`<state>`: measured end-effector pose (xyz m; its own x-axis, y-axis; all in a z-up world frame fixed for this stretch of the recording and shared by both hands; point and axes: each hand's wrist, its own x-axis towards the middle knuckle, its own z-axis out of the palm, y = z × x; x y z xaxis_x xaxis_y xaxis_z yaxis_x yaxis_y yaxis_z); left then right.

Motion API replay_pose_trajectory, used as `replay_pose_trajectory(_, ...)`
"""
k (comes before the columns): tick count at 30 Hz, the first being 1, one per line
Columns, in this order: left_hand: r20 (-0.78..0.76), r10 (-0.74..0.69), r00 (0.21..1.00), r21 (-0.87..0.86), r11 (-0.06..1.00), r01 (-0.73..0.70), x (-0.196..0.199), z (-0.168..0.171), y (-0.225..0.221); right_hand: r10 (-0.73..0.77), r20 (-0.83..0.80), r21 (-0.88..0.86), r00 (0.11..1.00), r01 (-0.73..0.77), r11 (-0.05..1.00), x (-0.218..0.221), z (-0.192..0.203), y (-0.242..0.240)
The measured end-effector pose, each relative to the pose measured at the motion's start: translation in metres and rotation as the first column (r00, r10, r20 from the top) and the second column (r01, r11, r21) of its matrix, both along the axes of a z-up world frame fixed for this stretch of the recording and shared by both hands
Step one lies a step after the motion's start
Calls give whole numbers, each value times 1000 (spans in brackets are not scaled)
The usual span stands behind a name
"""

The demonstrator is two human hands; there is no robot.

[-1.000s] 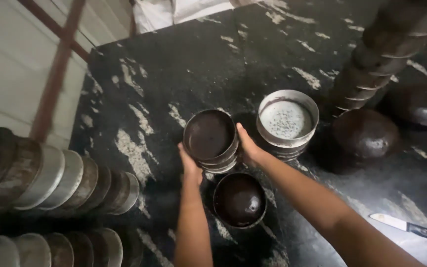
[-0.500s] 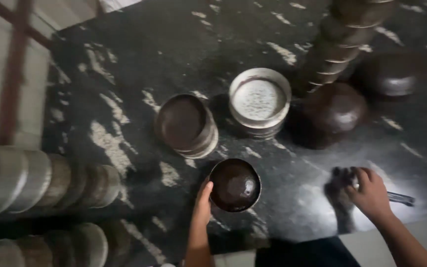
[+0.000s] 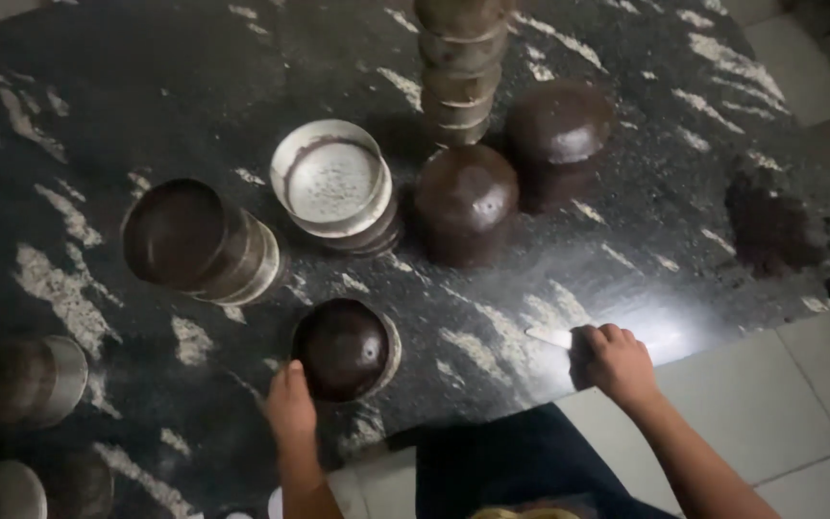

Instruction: Removing round chocolate-colored cakes or breads from metal molds by tapping and shaking them.

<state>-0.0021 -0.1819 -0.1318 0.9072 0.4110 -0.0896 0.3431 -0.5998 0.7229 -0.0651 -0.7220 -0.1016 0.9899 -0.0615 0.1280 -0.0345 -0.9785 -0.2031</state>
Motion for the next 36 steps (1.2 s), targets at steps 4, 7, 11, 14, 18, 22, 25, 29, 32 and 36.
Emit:
replay_pose_trajectory(4,-64,111,992,-244,962,-123,-22,27,-24,-86,-267,90,960,114,989,-6,15,-17)
replay_pose_trajectory(7,-3,171,985,-333,929,-162,-26,46,-40,43,-256,365,966,55,929,-11,12,-15)
replay_pose_trajectory(11,-20,330,944,-423,852,-307,-33,55,-30,431,-301,437,851,-278,855,-33,12,11)
replay_pose_trajectory(14,31,407,913,-473,810,-345,-46,63,-10,497,-244,330,833,-410,850,-46,-22,-4)
replay_pose_trajectory(18,138,468,873,-423,825,-375,-62,132,-10,-30,-397,135,917,90,987,-26,-41,-73)
replay_pose_trajectory(22,334,492,804,-462,829,-315,-65,183,-39,-258,-274,328,926,343,880,-12,60,-72)
replay_pose_trajectory(25,493,363,790,-355,914,-198,-62,187,-62,-313,-109,413,943,329,849,-7,97,-39)
replay_pose_trajectory(29,376,144,916,-146,985,-95,-35,197,-123,-187,-283,447,941,302,842,2,33,-11)
replay_pose_trajectory(32,211,-30,977,-31,999,38,-10,179,-161,-30,-435,253,900,154,955,-14,-33,-16)
replay_pose_trajectory(36,274,-369,888,310,908,281,7,147,-197,38,-366,650,930,226,725,-23,21,22)
